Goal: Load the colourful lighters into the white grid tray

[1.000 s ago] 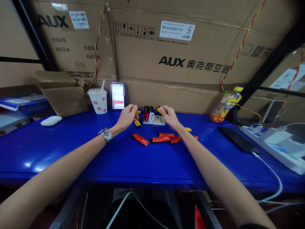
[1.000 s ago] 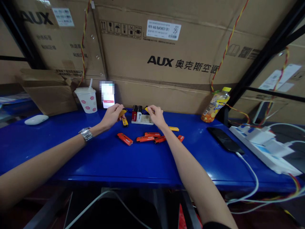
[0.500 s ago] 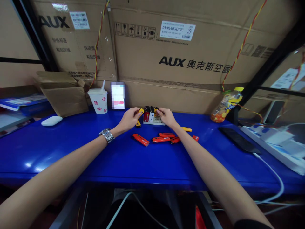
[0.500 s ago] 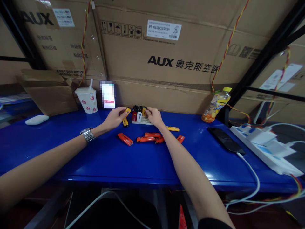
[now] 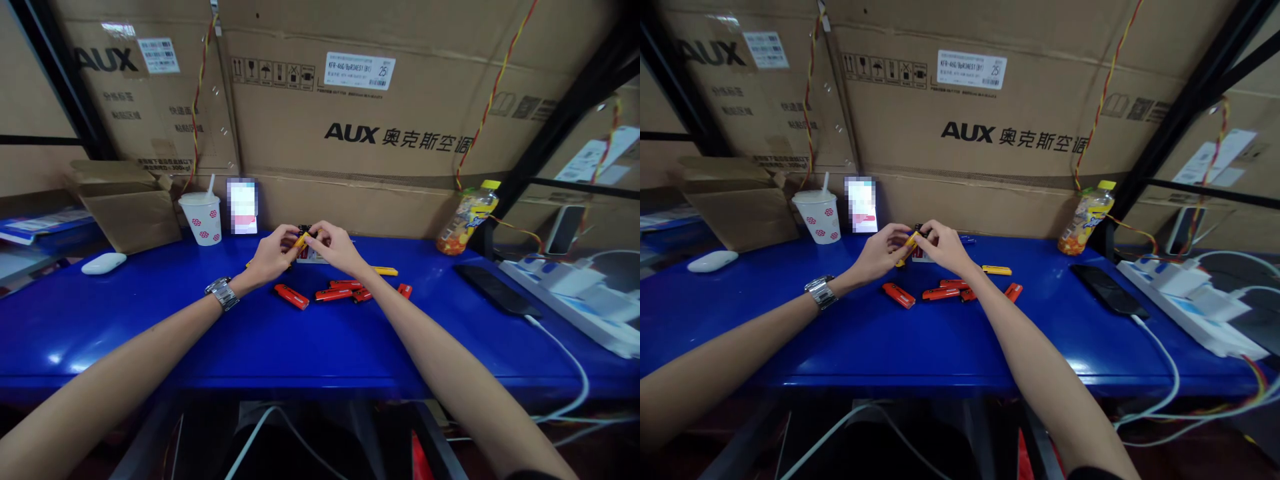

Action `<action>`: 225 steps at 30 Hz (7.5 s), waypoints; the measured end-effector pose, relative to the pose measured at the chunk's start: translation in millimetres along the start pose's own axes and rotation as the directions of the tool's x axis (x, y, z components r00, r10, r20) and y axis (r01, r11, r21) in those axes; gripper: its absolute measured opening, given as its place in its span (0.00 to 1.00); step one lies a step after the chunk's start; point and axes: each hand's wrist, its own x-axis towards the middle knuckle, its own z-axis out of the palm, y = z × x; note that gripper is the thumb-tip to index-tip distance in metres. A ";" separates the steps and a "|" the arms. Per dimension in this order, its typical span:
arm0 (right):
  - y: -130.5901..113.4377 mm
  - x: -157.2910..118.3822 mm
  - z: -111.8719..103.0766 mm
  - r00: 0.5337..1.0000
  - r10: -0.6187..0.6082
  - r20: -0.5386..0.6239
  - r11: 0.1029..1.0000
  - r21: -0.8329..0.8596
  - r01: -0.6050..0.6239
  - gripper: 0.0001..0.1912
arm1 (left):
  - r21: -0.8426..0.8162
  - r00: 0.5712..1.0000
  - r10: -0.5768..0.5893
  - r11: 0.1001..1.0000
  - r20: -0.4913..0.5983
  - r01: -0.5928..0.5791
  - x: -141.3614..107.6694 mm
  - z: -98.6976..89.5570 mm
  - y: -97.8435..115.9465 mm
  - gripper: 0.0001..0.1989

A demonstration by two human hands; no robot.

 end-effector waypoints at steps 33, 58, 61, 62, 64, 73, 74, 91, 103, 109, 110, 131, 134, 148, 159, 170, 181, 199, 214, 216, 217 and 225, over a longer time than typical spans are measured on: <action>28.9 -0.3 -50.2 0.984 0.104 0.148 0.908 -0.417 -0.034 0.18 | 0.585 0.784 0.087 0.616 0.614 -0.527 3.9 -32.8 -15.4 0.16; 52.3 -8.0 -51.6 0.977 0.207 -0.045 0.978 0.041 -0.206 0.17 | 0.383 0.899 -0.056 0.915 0.434 -0.128 5.2 -27.6 3.2 0.10; 44.1 -7.5 -45.1 0.977 0.195 -0.093 0.979 0.085 -0.187 0.21 | 0.344 0.916 -0.063 0.935 0.396 -0.085 5.1 -27.1 4.2 0.08; 42.4 -7.2 -43.4 0.973 0.195 -0.125 0.978 0.098 -0.184 0.22 | 0.354 0.930 -0.060 0.932 0.362 -0.078 5.0 -26.9 4.9 0.05; 40.7 -6.6 -40.6 0.961 0.212 -0.177 0.973 0.127 -0.191 0.24 | 0.389 0.956 -0.045 0.918 0.288 -0.074 4.7 -26.3 7.2 0.10; 46.5 -8.2 -35.2 0.881 0.340 -0.328 0.938 0.052 -0.343 0.29 | 0.472 0.987 -0.016 0.880 0.157 -0.061 3.1 -24.2 12.2 0.23; 46.0 -8.3 -34.7 0.874 0.341 -0.346 0.935 0.029 -0.353 0.28 | 0.485 0.989 -0.023 0.873 0.147 -0.052 3.3 -24.2 11.9 0.22; 29.5 -8.3 -32.6 0.859 0.280 -0.429 0.902 -0.188 -0.389 0.21 | 0.560 0.993 -0.024 0.827 0.115 -0.044 5.9 -22.2 9.5 0.15; 42.3 -5.4 -25.1 0.945 0.316 -0.090 0.932 0.216 -0.291 0.34 | 0.603 0.999 -0.047 0.797 0.021 0.024 7.3 -25.4 12.6 0.12; 46.2 -3.7 -19.3 0.971 0.171 -0.166 0.985 0.037 -0.167 0.23 | 0.640 0.994 -0.074 0.769 0.082 0.004 7.2 -24.5 12.1 0.08; 47.1 -3.7 -19.2 0.972 0.152 -0.179 0.988 0.006 -0.154 0.21 | 0.648 0.993 -0.078 0.762 0.091 0.001 7.1 -24.5 11.9 0.08; 48.0 -4.0 -13.2 0.979 0.139 -0.149 0.990 -0.018 -0.143 0.15 | 0.650 0.988 -0.091 0.760 0.125 -0.012 5.9 -22.6 6.9 0.07; 34.6 -5.5 -14.6 0.981 0.115 -0.155 0.993 0.026 -0.113 0.12 | 0.633 0.988 -0.090 0.774 0.128 -0.011 5.3 -21.1 7.8 0.07; 3.2 -3.4 -5.0 0.998 0.062 0.007 0.985 0.159 -0.063 0.18 | 0.638 0.969 -0.021 0.756 0.247 -0.146 0.7 -20.8 13.8 0.19; 50.1 -9.6 -48.8 0.979 0.205 -0.011 0.979 0.028 -0.204 0.18 | 0.888 0.859 -0.504 0.432 0.090 0.160 8.5 -60.9 -12.2 0.21; 58.0 -10.1 -41.0 0.986 0.165 0.010 0.978 -0.133 -0.162 0.13 | 0.824 0.811 -0.464 0.565 0.356 -0.038 9.2 -51.8 -2.5 0.19; 43.1 -10.8 -26.1 0.998 0.061 -0.032 0.995 -0.082 -0.064 0.23 | 0.522 0.952 -0.149 0.853 0.267 -0.013 14.7 -42.1 -3.5 0.08; 59.9 -13.0 -28.9 0.998 0.059 0.027 0.984 -0.169 -0.054 0.22 | -0.128 0.950 -0.310 0.945 -0.040 0.303 11.5 -24.5 7.8 0.17; 52.6 -13.3 -30.0 0.997 0.064 0.052 0.978 -0.202 -0.052 0.21 | 0.105 0.942 -0.300 0.943 -0.149 0.317 6.3 -21.3 17.1 0.12; 48.6 -13.4 -30.1 0.998 0.055 0.044 0.975 -0.220 -0.044 0.20 | 0.115 0.947 -0.282 0.947 -0.151 0.301 6.7 -20.9 13.9 0.12; 45.8 -13.3 -30.1 0.998 0.051 0.040 0.972 -0.230 -0.040 0.20 | 0.132 0.952 -0.263 0.950 -0.156 0.284 7.0 -20.8 12.0 0.12; 5.9 -13.5 -12.4 0.999 -0.001 -0.034 0.976 -0.216 -0.006 0.15 | 0.290 0.995 -0.098 0.952 -0.004 0.095 2.9 -11.5 15.3 0.10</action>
